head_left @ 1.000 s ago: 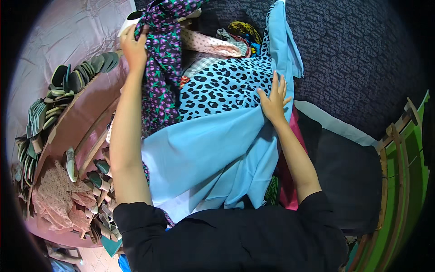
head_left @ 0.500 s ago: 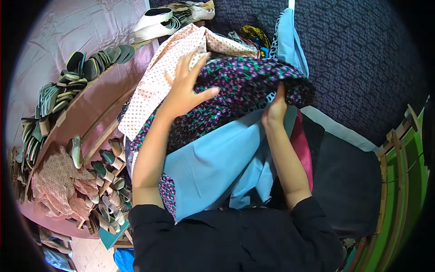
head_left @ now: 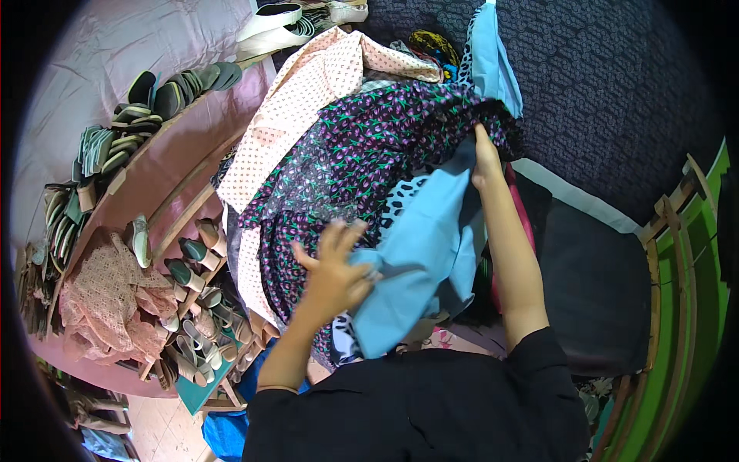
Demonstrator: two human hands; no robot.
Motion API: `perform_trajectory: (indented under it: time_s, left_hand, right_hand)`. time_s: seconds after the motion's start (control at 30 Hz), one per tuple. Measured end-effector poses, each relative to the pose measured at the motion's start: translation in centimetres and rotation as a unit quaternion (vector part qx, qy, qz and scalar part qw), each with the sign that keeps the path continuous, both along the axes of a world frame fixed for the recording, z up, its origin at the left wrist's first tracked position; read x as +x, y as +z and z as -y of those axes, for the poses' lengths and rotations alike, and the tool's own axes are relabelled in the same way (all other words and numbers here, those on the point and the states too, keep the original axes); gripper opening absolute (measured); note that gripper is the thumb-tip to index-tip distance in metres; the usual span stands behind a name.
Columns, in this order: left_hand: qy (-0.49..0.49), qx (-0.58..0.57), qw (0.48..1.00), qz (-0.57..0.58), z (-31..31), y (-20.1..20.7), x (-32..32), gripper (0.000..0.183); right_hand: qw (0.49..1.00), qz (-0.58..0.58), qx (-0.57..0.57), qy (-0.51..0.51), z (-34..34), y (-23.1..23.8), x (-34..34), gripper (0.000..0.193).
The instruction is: Fold various pieces of fabric and clothing items and stack them.
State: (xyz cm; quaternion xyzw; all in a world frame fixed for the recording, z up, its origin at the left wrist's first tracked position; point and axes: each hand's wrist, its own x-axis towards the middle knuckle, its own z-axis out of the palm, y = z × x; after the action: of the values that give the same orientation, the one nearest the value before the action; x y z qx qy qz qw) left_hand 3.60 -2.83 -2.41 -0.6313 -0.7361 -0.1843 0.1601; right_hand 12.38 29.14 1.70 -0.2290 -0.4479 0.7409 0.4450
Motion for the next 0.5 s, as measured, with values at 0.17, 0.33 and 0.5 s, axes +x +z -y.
perform_trajectory:
  time_s: [0.17,0.33,0.5]
  left_hand:
    - [-0.069,0.074,0.995,-0.017,-0.9,-2.1,2.8,0.044]
    - [0.217,0.244,0.941,0.084,-3.0,1.9,-3.0,0.107]
    - [0.216,0.159,0.961,0.060,-3.1,0.6,-5.5,0.071]
  right_hand:
    - [0.985,0.085,0.091,-0.116,4.0,3.0,-1.9,0.082]
    - [0.883,0.056,0.418,-0.204,9.9,0.1,-1.1,0.041]
    - [0.898,0.109,0.393,-0.165,16.2,-0.8,3.6,0.031]
